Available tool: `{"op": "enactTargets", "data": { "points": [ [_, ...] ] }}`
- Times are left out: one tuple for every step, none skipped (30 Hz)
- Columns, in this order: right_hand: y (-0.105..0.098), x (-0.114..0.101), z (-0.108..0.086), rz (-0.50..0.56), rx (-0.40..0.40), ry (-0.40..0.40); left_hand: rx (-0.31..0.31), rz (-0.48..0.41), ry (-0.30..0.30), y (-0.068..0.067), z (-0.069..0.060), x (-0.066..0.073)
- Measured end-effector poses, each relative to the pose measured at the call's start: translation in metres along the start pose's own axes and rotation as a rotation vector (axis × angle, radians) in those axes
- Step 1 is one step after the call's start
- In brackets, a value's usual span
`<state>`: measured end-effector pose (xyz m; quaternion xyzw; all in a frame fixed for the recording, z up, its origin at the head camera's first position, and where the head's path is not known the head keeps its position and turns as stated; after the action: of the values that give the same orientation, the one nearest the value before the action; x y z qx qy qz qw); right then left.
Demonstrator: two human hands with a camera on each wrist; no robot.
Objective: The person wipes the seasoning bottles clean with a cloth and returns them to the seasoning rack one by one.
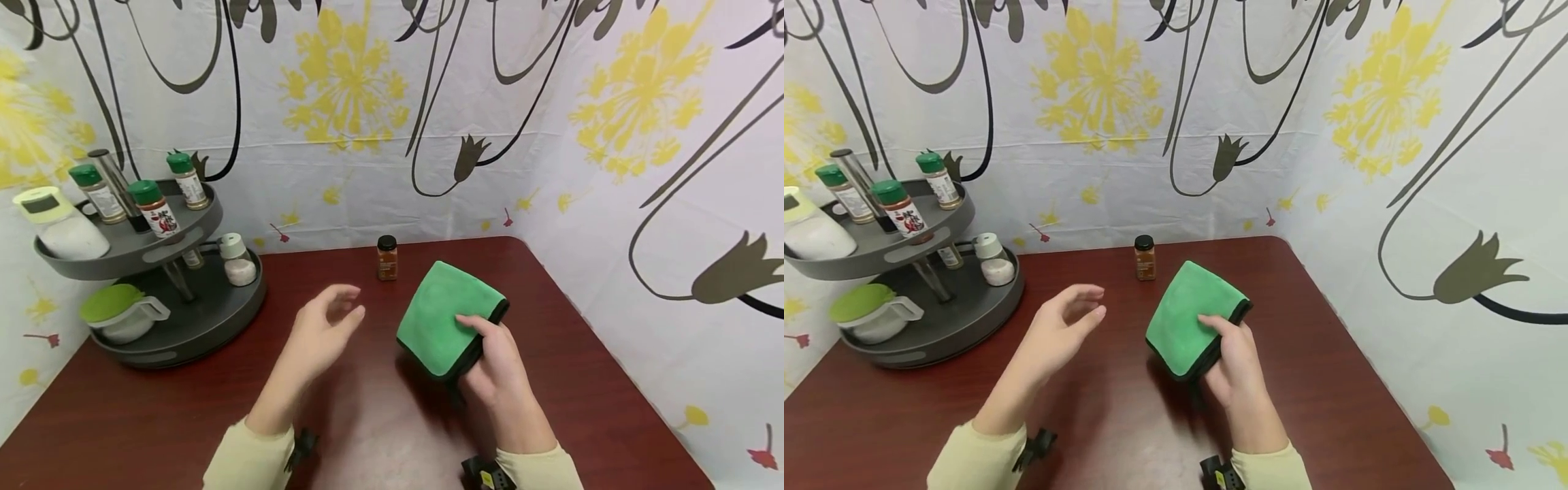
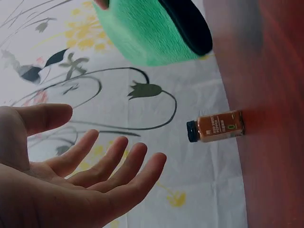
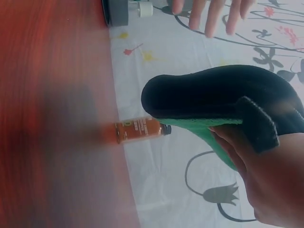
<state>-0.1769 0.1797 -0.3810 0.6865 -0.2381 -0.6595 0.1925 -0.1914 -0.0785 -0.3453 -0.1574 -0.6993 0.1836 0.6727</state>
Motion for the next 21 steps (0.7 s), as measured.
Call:
{"op": "enactTargets", "data": {
  "points": [
    [0.0, -0.001, 0.0, 0.004, -0.002, 0.001, -0.004, 0.01, 0.006, 0.001, 0.009, 0.003],
    [-0.001, -0.001, 0.0, 0.007, -0.004, 0.001, -0.006, 0.019, 0.006, 0.002, 0.02, 0.005],
    [-0.001, -0.002, 0.0, 0.008, -0.005, 0.001, -0.005, 0.028, 0.006, 0.003, 0.032, 0.006],
    [0.0, -0.002, -0.001, 0.01, -0.007, 0.001, -0.006, 0.037, -0.005, 0.005, 0.044, 0.006],
    [0.0, -0.002, -0.001, 0.012, -0.009, 0.003, -0.008, 0.05, -0.018, 0.008, 0.057, 0.006],
    [0.0, -0.002, -0.001, 0.016, -0.011, 0.006, -0.009, 0.07, -0.03, 0.012, 0.071, 0.004],
    [0.0, -0.002, -0.001, 0.02, -0.008, 0.008, -0.014, 0.094, -0.048, 0.016, 0.085, 0.003],
    [0.0, -0.003, -0.001, 0.021, -0.005, 0.007, -0.024, 0.118, -0.07, 0.021, 0.099, 0.001],
    [-0.001, -0.003, -0.001, 0.023, -0.002, 0.008, -0.036, 0.149, -0.087, 0.026, 0.112, -0.002],
    [-0.001, -0.003, -0.001, 0.027, 0.0, 0.01, -0.046, 0.184, -0.106, 0.031, 0.124, -0.005],
    [-0.002, -0.003, -0.001, 0.028, 0.003, 0.011, -0.053, 0.22, -0.123, 0.035, 0.135, -0.008],
    [-0.003, -0.003, -0.001, 0.029, 0.007, 0.012, -0.063, 0.249, -0.138, 0.04, 0.145, -0.011],
    [-0.003, -0.003, -0.001, 0.029, 0.009, 0.012, -0.071, 0.269, -0.153, 0.044, 0.154, -0.014],
    [-0.003, -0.002, 0.0, 0.027, 0.008, 0.014, -0.076, 0.283, -0.165, 0.048, 0.162, -0.017],
    [-0.004, -0.001, 0.0, 0.027, 0.007, 0.017, -0.076, 0.292, -0.174, 0.052, 0.17, -0.02],
    [-0.004, -0.001, 0.0, 0.026, 0.007, 0.019, -0.077, 0.29, -0.182, 0.056, 0.177, -0.023],
    [-0.004, 0.0, 0.0, 0.025, 0.006, 0.018, -0.081, 0.278, -0.187, 0.06, 0.184, -0.025],
    [-0.004, 0.0, 0.0, 0.025, 0.004, 0.018, -0.087, 0.263, -0.185, 0.064, 0.189, -0.026],
    [-0.005, 0.0, -0.001, 0.023, 0.002, 0.018, -0.092, 0.248, -0.181, 0.068, 0.194, -0.028],
    [-0.005, 0.0, -0.001, 0.02, 0.001, 0.018, -0.099, 0.236, -0.176, 0.071, 0.199, -0.029],
    [-0.005, 0.0, -0.001, 0.019, 0.0, 0.017, -0.104, 0.223, -0.168, 0.075, 0.202, -0.03]
  ]
}}
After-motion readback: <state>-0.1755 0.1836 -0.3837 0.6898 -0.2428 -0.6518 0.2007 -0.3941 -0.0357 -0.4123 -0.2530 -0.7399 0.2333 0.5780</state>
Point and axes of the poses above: each hand's wrist, its own z-axis towards the middle knuckle, its own y-axis out of the palm, x = y × z, the point moved 3 cm from there along z, towards the middle knuckle, and after that the axes turned 11 degrees about -y, right-handed, at the moved point
